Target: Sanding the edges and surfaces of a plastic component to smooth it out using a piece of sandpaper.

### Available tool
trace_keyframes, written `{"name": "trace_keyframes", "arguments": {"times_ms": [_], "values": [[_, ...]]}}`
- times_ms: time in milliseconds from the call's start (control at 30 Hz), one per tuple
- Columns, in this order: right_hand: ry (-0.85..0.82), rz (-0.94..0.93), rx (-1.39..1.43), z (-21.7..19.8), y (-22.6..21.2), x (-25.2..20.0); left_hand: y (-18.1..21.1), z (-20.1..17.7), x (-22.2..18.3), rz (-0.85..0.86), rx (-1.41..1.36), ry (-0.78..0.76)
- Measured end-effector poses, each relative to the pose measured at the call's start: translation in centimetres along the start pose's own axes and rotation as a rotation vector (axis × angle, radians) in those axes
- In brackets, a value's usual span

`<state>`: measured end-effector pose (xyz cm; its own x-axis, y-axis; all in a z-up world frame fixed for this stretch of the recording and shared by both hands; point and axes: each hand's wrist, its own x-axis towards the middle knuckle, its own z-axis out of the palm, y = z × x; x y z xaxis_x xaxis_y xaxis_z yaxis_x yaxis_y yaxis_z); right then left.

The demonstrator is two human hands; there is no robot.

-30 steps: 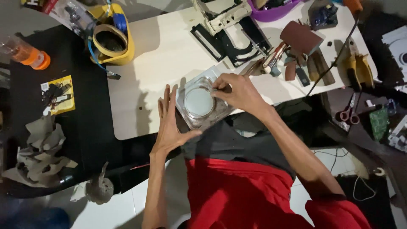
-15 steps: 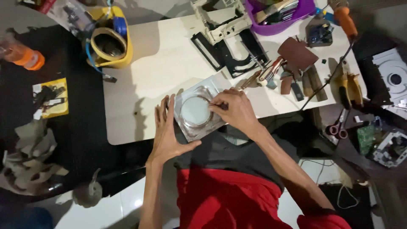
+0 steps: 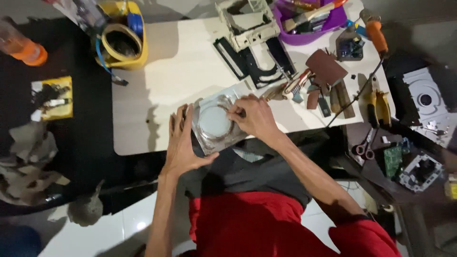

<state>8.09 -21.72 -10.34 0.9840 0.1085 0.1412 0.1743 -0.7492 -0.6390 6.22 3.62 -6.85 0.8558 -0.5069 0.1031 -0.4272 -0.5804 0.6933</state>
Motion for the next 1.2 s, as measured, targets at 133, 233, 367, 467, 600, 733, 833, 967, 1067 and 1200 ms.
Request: {"name": "trace_keyframes", "arguments": {"times_ms": [133,233,367,467,600,733,833,967,1067,1200], "values": [[0.042,0.002,-0.016,1.0,0.9,1.2,-0.1,0.4,0.0,0.019,0.008,0.013],[0.072,0.005,-0.001,0.8,0.0,-0.1,-0.5,0.3,-0.2,0.019,0.022,0.012],[0.114,0.095,-0.038,0.9,-0.7,-2.3,-0.2,-0.1,-0.1,0.055,0.016,0.005],[0.115,0.124,-0.104,1.7,-0.5,-0.8,-0.3,-0.2,-0.3,0.065,0.018,0.008],[0.128,0.081,-0.086,1.3,-1.3,0.1,-0.2,-0.7,-0.3,0.056,0.001,0.015],[0.135,0.063,-0.067,0.7,-2.1,-1.7,-0.9,-0.4,-0.8,0.044,-0.005,0.02],[0.134,0.084,-0.06,1.0,-1.6,-0.5,-1.0,-0.3,-0.6,0.045,-0.001,0.027],[0.12,0.067,0.02,1.8,-2.5,2.0,-1.2,0.0,-0.6,0.051,-0.006,0.033],[0.119,0.056,-0.05,1.7,-1.7,0.7,-0.9,-0.2,-0.7,0.041,-0.004,0.049],[0.081,0.077,-0.024,0.7,-1.3,-0.5,-1.1,0.2,-0.8,0.044,0.003,0.066]]}}
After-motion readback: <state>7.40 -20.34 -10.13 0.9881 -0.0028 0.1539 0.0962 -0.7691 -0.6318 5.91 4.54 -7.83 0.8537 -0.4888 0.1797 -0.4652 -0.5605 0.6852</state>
